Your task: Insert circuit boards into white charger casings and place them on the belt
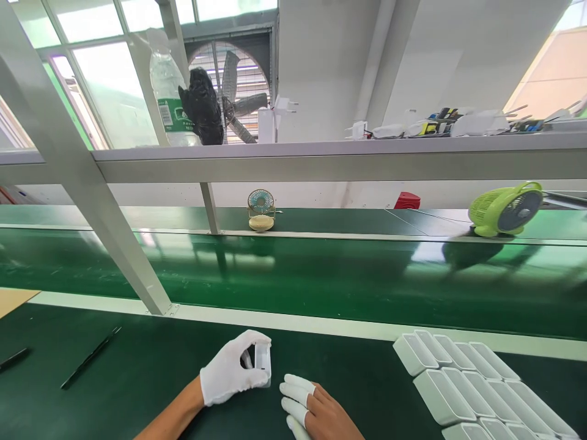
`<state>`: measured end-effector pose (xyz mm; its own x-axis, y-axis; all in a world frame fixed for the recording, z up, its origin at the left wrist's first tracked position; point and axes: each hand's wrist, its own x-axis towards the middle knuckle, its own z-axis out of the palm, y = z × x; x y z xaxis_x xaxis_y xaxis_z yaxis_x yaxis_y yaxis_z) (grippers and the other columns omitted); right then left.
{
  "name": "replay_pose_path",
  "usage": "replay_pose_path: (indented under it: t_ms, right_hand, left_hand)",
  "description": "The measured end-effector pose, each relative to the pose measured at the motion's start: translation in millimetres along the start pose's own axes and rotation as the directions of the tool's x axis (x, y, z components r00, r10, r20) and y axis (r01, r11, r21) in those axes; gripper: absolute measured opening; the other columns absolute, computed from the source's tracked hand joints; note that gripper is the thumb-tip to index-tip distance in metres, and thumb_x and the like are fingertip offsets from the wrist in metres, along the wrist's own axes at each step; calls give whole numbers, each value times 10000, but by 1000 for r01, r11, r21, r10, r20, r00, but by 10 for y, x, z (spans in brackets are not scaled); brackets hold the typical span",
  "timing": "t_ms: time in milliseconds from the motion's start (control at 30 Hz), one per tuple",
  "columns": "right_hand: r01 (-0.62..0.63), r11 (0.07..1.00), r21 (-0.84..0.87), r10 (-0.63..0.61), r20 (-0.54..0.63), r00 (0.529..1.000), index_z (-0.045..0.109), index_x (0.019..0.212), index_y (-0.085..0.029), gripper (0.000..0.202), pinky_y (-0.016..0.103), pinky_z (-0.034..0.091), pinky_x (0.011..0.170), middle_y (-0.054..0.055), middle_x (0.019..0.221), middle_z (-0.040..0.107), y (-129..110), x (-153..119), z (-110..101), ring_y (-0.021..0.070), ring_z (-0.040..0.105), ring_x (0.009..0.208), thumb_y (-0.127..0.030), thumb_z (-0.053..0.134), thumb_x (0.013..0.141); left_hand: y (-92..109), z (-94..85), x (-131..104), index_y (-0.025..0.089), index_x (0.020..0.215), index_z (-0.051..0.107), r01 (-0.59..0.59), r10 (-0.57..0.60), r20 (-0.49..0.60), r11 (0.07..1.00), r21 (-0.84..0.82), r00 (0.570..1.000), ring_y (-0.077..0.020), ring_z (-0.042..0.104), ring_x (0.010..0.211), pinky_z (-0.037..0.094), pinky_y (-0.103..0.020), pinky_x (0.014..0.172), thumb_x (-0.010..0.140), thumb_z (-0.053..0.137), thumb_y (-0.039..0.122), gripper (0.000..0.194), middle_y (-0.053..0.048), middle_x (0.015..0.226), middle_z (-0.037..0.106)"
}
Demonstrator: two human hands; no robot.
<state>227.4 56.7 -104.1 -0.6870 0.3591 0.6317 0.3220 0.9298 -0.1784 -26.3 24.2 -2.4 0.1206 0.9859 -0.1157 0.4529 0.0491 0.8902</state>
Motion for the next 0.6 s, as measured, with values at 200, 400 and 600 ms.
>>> replay_pose_path:
  t_ms: [200,400,600]
  right_hand:
    - [24,998,49,-32,149,988,740,1083,-260,306,406,604,890,72,1000,765,-57,153,-303,227,737,882,-250,441,1019]
    - [-21,998,52,10,210,978,668,1202,-192,311,423,564,991,96,1222,715,-221,310,-502,259,665,1159,-141,458,979]
    - [-6,996,89,-9,164,986,659,1164,-173,269,396,548,1012,97,1198,719,-249,319,-484,244,635,1211,-130,462,985]
  left_hand:
    - [-57,32,-15,219,1312,608,-5,3,-25,997,-77,1000,-149,584,784,534,-298,772,679,682,239,638,-64,1286,660]
    - [-125,-22,-30,163,1329,591,-77,44,-131,964,-256,990,-211,623,919,516,-366,880,840,636,414,551,-132,1328,635]
    - [-125,49,-43,198,1364,544,-40,16,-156,988,-151,988,-160,592,768,540,-377,822,686,743,358,725,-118,1357,603]
